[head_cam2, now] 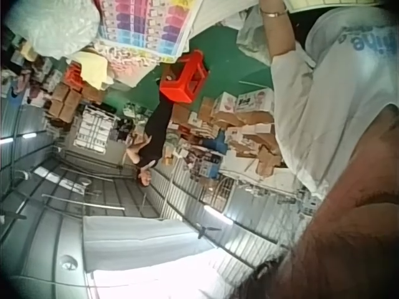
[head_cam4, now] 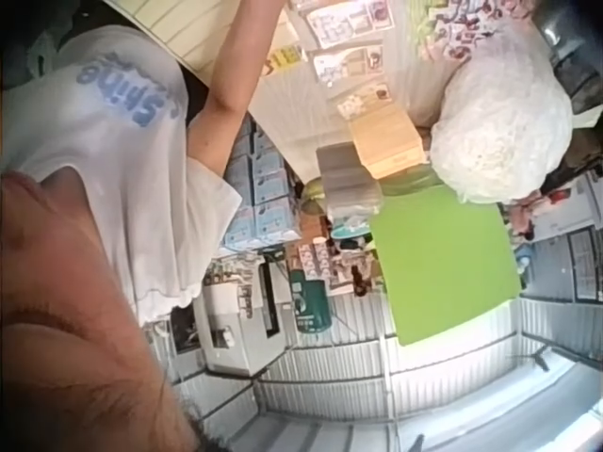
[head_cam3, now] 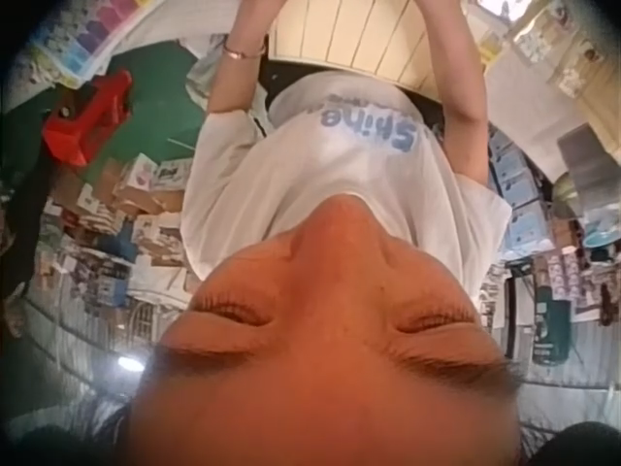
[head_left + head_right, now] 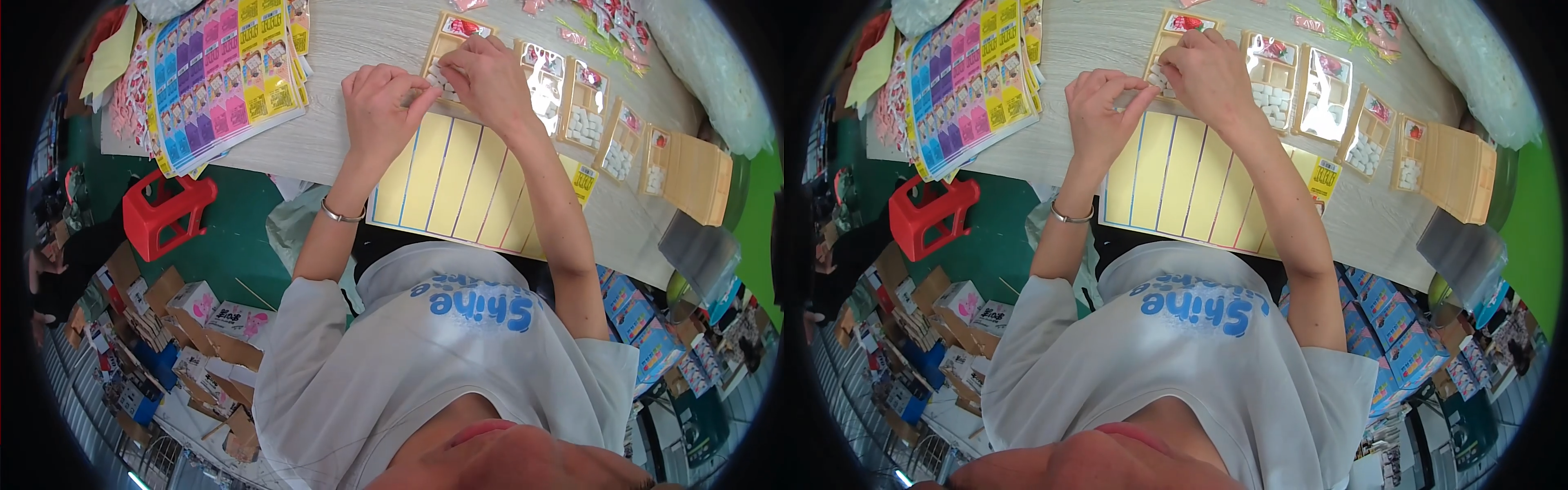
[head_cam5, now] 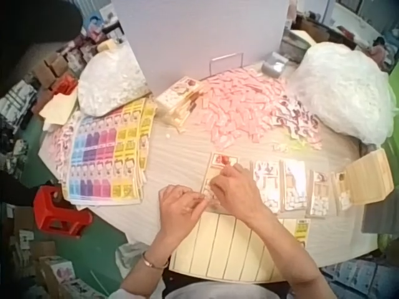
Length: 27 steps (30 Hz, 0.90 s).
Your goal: Manually filling small plastic trays with white square items and sealing them with yellow and pink labels.
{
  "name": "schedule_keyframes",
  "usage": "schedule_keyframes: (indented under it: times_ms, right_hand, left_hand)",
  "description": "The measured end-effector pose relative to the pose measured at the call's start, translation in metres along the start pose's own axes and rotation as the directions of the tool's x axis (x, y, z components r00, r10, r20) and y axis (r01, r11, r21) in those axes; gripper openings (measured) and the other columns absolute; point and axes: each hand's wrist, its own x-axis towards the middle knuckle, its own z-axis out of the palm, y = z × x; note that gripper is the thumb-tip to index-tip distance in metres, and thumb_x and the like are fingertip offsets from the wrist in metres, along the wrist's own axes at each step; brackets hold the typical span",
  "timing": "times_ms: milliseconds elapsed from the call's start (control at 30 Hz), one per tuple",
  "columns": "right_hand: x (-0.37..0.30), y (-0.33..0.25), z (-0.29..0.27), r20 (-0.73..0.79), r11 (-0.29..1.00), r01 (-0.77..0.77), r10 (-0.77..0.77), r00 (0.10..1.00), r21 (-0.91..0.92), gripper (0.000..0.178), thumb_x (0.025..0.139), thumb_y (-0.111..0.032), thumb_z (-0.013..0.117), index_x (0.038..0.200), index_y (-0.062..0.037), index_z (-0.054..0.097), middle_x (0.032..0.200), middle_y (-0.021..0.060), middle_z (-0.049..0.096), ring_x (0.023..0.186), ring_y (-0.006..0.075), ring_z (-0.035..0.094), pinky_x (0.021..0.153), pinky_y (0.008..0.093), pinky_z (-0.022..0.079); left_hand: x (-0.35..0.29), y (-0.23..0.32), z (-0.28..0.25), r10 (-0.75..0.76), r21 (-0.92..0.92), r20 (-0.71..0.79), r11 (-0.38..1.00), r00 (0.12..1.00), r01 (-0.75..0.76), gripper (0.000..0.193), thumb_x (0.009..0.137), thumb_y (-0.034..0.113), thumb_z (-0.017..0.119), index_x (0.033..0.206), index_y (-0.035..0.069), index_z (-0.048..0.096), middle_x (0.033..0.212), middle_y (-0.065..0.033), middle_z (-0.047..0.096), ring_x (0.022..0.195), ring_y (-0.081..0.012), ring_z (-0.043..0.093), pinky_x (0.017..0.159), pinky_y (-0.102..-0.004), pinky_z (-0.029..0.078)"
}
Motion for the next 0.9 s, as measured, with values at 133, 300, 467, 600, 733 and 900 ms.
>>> schedule_keyframes:
  times_ms: [133,300,467,600,733,900]
  right_hand:
    - [-0.008,0.007,-0.019,-0.168,0.985,-0.118,0.138,0.976,0.126,0.014,0.084,-0.010,0.075,0.098,-0.0104,0.077,0.086,0.0050,0.068,0.088,0.0241,0.065,0.077,0.0378,0.053]
    - [-0.018,0.017,-0.026,-0.014,0.995,-0.096,0.097,0.995,0.039,0.017,0.084,-0.012,0.077,0.101,-0.0120,0.077,0.086,0.0047,0.067,0.086,0.0232,0.065,0.076,0.0381,0.053]
    - [-0.020,0.026,-0.014,-0.027,1.000,-0.015,0.016,1.000,0.008,0.021,0.082,-0.013,0.078,0.103,-0.0112,0.076,0.087,0.0048,0.068,0.086,0.0253,0.065,0.075,0.0383,0.052]
    - [-0.025,0.027,-0.014,-0.054,0.997,-0.066,0.067,0.996,0.029,0.019,0.082,-0.010,0.077,0.102,-0.0103,0.076,0.087,0.0048,0.068,0.085,0.0251,0.064,0.075,0.0376,0.052]
    - [-0.024,0.022,-0.020,-0.101,0.994,-0.035,0.046,0.994,0.103,0.019,0.083,-0.008,0.077,0.101,-0.0094,0.074,0.087,0.0051,0.068,0.083,0.0247,0.064,0.074,0.0368,0.052]
    - [-0.031,0.018,-0.027,-0.135,0.980,-0.058,0.085,0.987,0.190,0.018,0.084,-0.007,0.077,0.101,-0.0081,0.073,0.086,0.0059,0.068,0.083,0.0246,0.064,0.074,0.0360,0.052]
  left_hand:
    - [0.004,-0.007,0.007,-0.047,-0.004,-0.015,0.999,0.999,0.047,0.018,0.079,0.024,0.081,0.095,0.017,0.077,0.094,0.0028,0.066,0.095,-0.0193,0.059,0.091,-0.0387,0.039]
    - [0.014,-0.012,0.016,0.188,0.040,0.031,0.981,0.982,-0.189,0.022,0.082,0.026,0.078,0.102,0.018,0.077,0.106,0.0030,0.069,0.108,-0.0201,0.059,0.100,-0.0420,0.037]
    - [0.023,0.006,0.031,0.187,-0.034,0.006,0.982,0.982,-0.187,0.018,0.083,0.025,0.077,0.099,0.018,0.077,0.105,0.0035,0.069,0.108,-0.0204,0.058,0.102,-0.0434,0.035]
    - [0.029,0.009,0.041,0.106,-0.010,0.032,0.994,0.994,-0.106,0.011,0.082,0.023,0.077,0.090,0.016,0.076,0.099,0.0023,0.067,0.105,-0.0207,0.058,0.101,-0.0426,0.034]
    - [0.027,0.003,0.041,0.053,-0.072,0.043,0.996,0.998,-0.050,0.009,0.082,0.021,0.077,0.087,0.014,0.074,0.098,0.0006,0.067,0.104,-0.0218,0.058,0.100,-0.0421,0.034]
    - [0.031,0.001,0.044,0.060,-0.087,0.040,0.995,0.997,-0.057,0.014,0.080,0.024,0.078,0.089,0.014,0.075,0.100,0.0002,0.066,0.106,-0.0227,0.057,0.101,-0.0426,0.033]
